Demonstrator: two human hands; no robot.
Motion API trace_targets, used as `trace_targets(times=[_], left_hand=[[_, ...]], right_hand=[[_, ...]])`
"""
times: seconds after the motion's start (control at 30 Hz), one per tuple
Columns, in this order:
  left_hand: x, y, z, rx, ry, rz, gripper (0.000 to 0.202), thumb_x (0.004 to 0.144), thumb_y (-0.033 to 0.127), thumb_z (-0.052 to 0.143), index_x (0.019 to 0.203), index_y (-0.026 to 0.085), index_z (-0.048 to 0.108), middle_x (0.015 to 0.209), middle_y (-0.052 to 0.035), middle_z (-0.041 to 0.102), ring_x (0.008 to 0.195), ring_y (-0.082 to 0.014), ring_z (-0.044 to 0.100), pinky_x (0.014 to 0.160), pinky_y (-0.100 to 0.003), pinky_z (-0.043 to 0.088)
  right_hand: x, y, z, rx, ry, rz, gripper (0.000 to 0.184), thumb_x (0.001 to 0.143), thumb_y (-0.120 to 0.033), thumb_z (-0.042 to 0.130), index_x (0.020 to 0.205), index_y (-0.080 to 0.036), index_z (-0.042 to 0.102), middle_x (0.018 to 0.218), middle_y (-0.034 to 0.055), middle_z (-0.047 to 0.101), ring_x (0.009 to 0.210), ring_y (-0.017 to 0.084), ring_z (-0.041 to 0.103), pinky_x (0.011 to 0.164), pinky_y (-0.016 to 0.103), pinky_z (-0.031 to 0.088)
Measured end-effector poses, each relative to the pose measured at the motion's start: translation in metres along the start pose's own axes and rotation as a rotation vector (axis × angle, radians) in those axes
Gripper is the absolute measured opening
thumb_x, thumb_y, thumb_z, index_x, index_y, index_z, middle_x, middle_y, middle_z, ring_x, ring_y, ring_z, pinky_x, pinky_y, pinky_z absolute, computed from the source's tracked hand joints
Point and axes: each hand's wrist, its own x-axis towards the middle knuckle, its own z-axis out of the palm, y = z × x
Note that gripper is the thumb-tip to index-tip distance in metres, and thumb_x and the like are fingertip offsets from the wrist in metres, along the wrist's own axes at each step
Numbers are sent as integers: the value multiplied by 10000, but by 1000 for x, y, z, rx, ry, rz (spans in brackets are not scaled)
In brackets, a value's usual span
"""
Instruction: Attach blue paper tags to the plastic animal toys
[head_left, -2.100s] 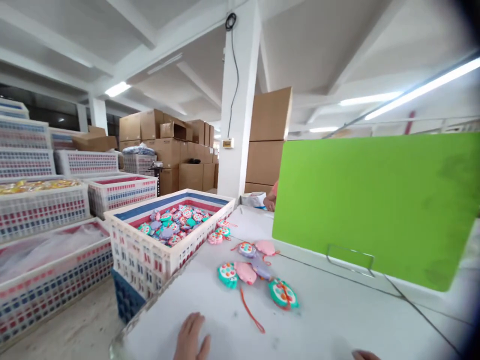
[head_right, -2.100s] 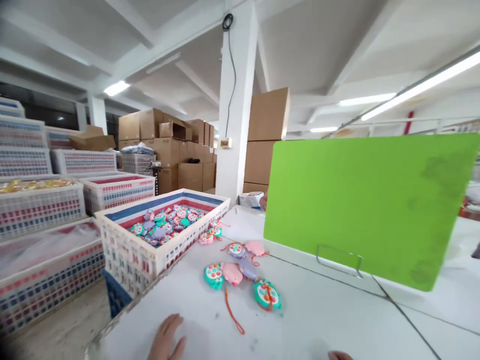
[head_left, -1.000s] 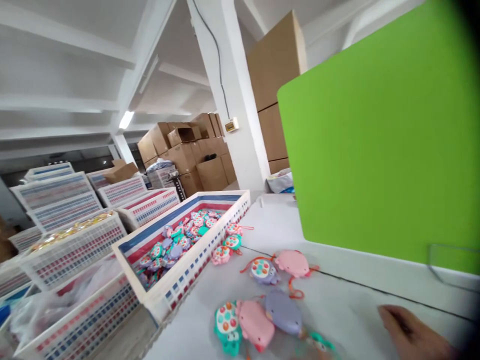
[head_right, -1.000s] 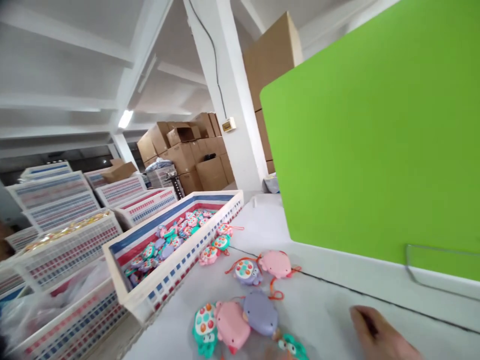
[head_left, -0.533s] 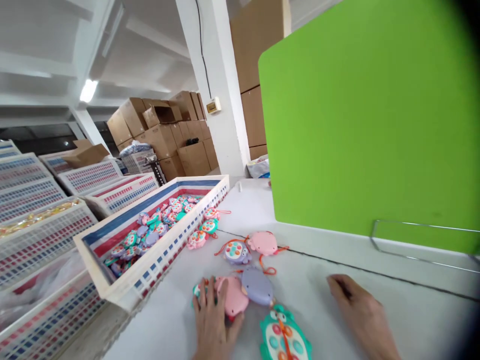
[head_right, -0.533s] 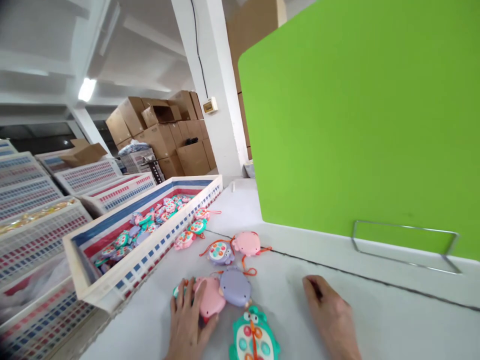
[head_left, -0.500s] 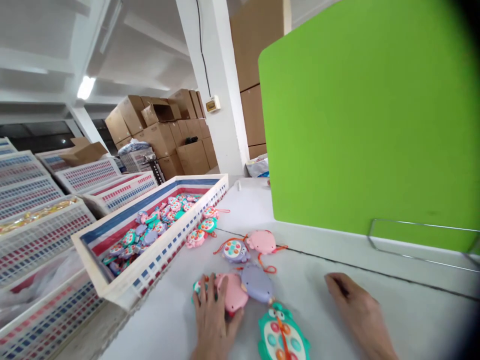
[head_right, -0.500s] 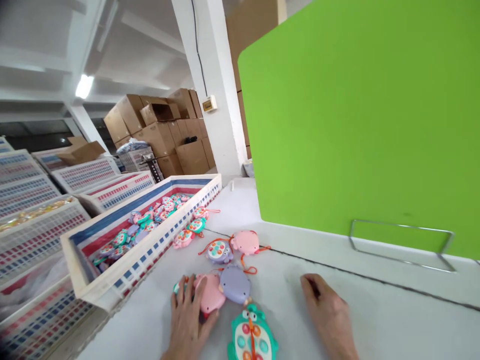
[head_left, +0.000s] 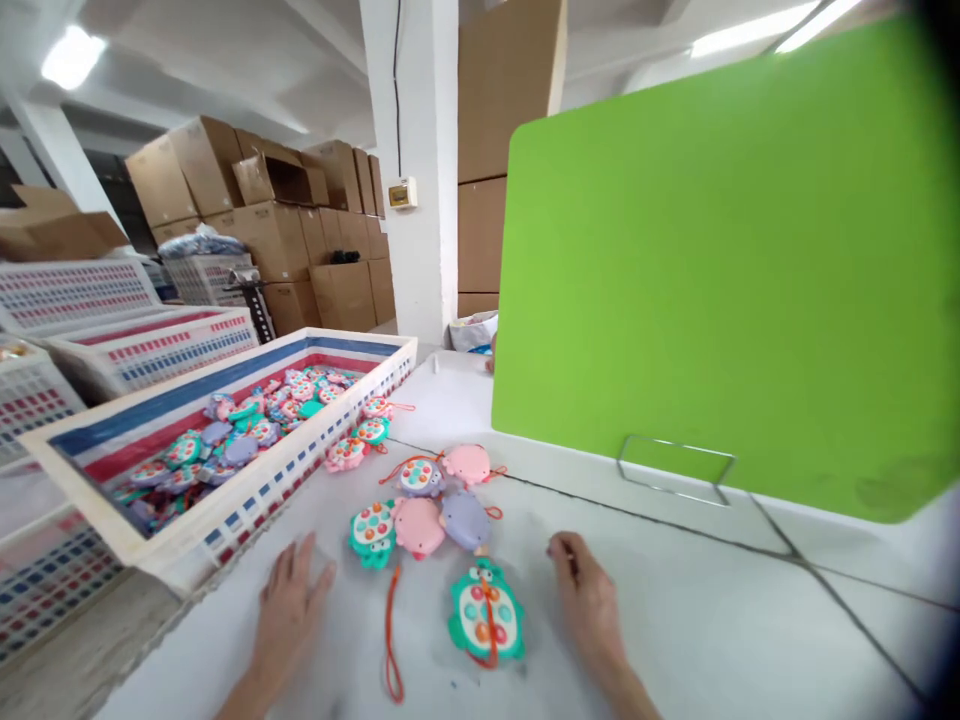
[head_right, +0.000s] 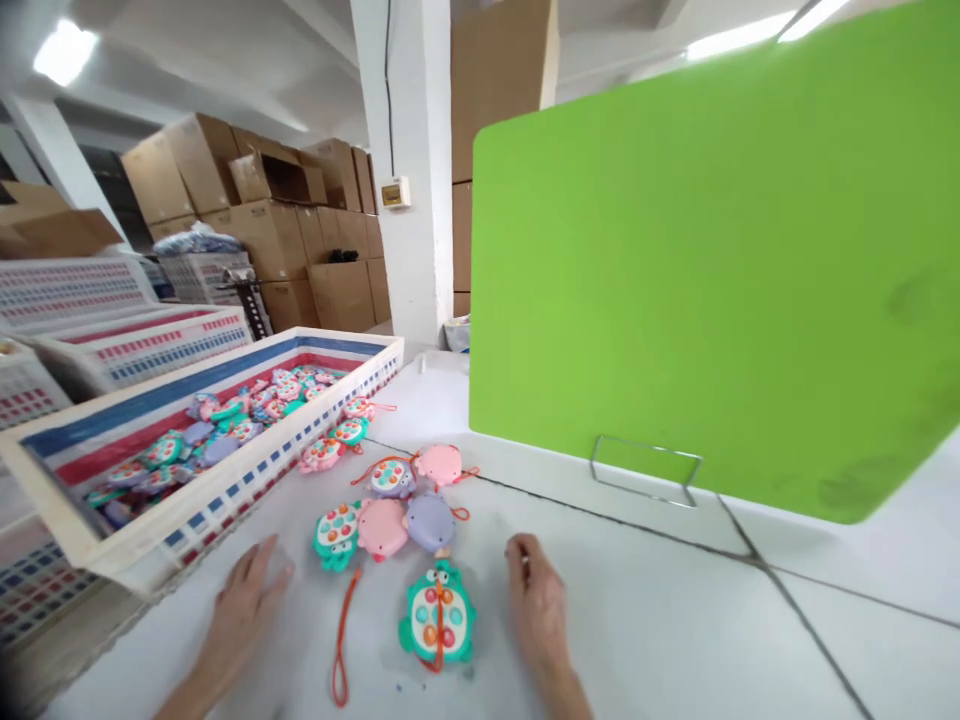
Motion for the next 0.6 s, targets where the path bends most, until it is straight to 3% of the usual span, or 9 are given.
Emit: trace_targets(times=[0.1, 0.17, 0.27, 0.4, 0.5, 0.6], left_hand=[[2, -17, 6, -27, -18, 92, 523, 851, 428, 288, 1289, 143, 308, 1298, -149, 380, 1233, -272, 301, 983, -498, 282], [-1, -17, 8, -49, -2, 179, 528, 848, 413, 330, 1306, 153, 279, 1337, -145, 329, 1260, -256, 259, 1005, -467, 275], [-5, -6, 7, -44, 22, 283, 540, 840, 387, 372, 1317, 157, 269, 1361, -155, 297, 1269, -272, 240, 996, -476, 288], [-2, 34, 6, 1, -20, 446, 606, 805, 350, 448, 1349, 258, 197, 1413, -97, 227, 1286, -301, 190, 963, -528, 292], [8, 74, 9, 36, -85, 600, 721, 713, 291, 566, 1340, 305, 210, 1420, -74, 221, 1287, -332, 166, 975, -565, 239], [21, 103, 16, 62, -120, 642, 612, 702, 167, 542, 1276, 277, 362, 1360, -96, 340, 1256, -334, 252, 983, -548, 238]], right_hand=[[-41, -26, 11, 14, -52, -95, 299, 844, -438, 295, 819, -215, 493, 706, 9, 583, 554, 135, 529, 554, 244, 444], [-60, -39, 20, 19, -49, -167, 267, 856, -412, 312, 859, -226, 503, 921, 46, 585, 754, 161, 571, 667, 271, 465], [-72, -46, 36, -33, -48, -355, 216, 872, -336, 327, 866, -242, 522, 1201, 60, 481, 1079, 218, 466, 844, 361, 426], [-72, -44, 55, -258, -93, -611, 152, 853, -262, 390, 891, -253, 538, 1145, 29, 558, 1117, 275, 432, 814, 432, 420], [-69, -45, 57, -325, -122, -622, 145, 851, -234, 393, 883, -238, 535, 1076, 17, 604, 1073, 269, 472, 799, 433, 421], [-66, -46, 50, -232, -158, -549, 167, 867, -242, 366, 855, -225, 532, 1041, 22, 618, 1057, 242, 482, 815, 414, 419]])
